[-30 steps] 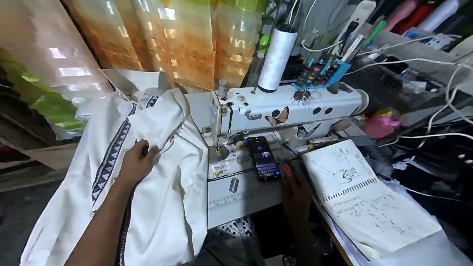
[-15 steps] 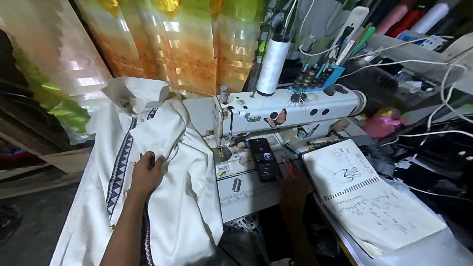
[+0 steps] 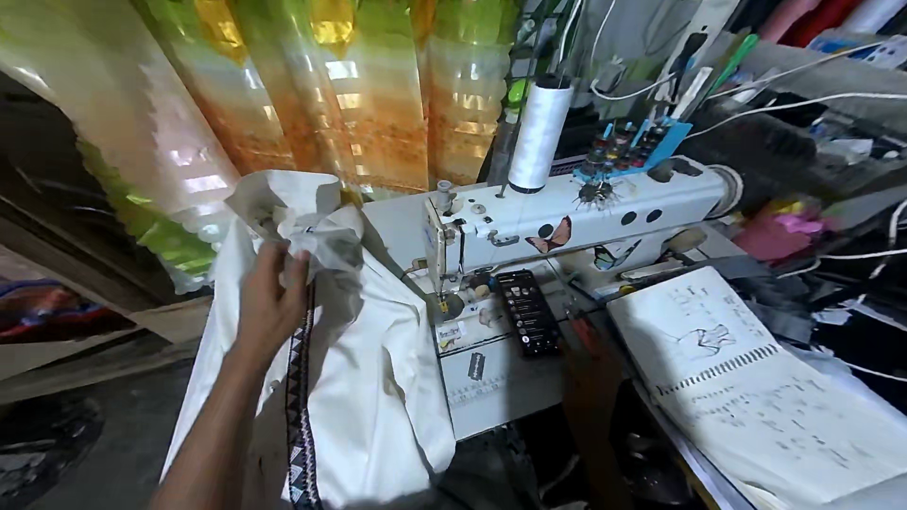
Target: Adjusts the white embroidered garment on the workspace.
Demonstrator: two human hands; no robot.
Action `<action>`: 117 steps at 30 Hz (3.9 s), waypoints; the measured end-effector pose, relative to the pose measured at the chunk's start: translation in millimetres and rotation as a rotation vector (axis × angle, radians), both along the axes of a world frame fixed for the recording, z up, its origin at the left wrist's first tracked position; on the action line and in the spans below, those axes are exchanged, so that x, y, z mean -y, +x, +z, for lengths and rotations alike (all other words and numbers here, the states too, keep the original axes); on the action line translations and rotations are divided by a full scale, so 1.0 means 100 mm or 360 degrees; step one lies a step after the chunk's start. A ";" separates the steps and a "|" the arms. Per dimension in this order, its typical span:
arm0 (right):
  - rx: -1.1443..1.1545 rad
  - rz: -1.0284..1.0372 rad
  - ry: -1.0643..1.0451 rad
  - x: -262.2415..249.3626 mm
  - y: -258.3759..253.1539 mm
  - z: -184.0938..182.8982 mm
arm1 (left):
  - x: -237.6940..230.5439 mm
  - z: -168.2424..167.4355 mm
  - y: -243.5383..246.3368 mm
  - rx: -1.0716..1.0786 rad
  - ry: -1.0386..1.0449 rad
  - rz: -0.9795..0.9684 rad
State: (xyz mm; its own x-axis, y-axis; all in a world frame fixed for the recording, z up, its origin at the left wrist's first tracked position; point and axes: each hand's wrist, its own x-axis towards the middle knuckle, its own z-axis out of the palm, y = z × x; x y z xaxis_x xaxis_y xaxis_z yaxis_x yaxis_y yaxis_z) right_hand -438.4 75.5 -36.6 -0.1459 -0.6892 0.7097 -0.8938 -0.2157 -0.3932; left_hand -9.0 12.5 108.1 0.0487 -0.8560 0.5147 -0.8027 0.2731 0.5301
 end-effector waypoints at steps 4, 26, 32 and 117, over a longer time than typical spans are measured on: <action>0.0027 -0.0029 0.0033 -0.02 0.00 -0.02 | -0.11 0.61 -0.18 0.0086 -0.0268 -0.0072; 0.0204 0.0834 0.0213 -0.15 0.88 0.68 | -0.87 -0.29 -0.52 -0.0766 0.0208 -0.0089; 0.0395 0.1404 0.0282 0.17 1.59 0.92 | -0.92 -0.19 -0.44 -0.0974 0.0213 -0.0297; -0.0065 0.1229 0.0117 -0.07 1.70 0.61 | -1.20 -0.62 -0.83 0.0083 -0.0049 0.0040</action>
State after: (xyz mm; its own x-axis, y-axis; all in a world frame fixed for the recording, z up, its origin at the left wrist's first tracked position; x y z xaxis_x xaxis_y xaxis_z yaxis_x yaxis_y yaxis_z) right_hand -268.4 82.8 24.3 0.4203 -0.6301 0.6529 -0.5148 -0.7581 -0.4003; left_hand -92.3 132.1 45.7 0.0423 -0.8386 0.5430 -0.8358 0.2681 0.4791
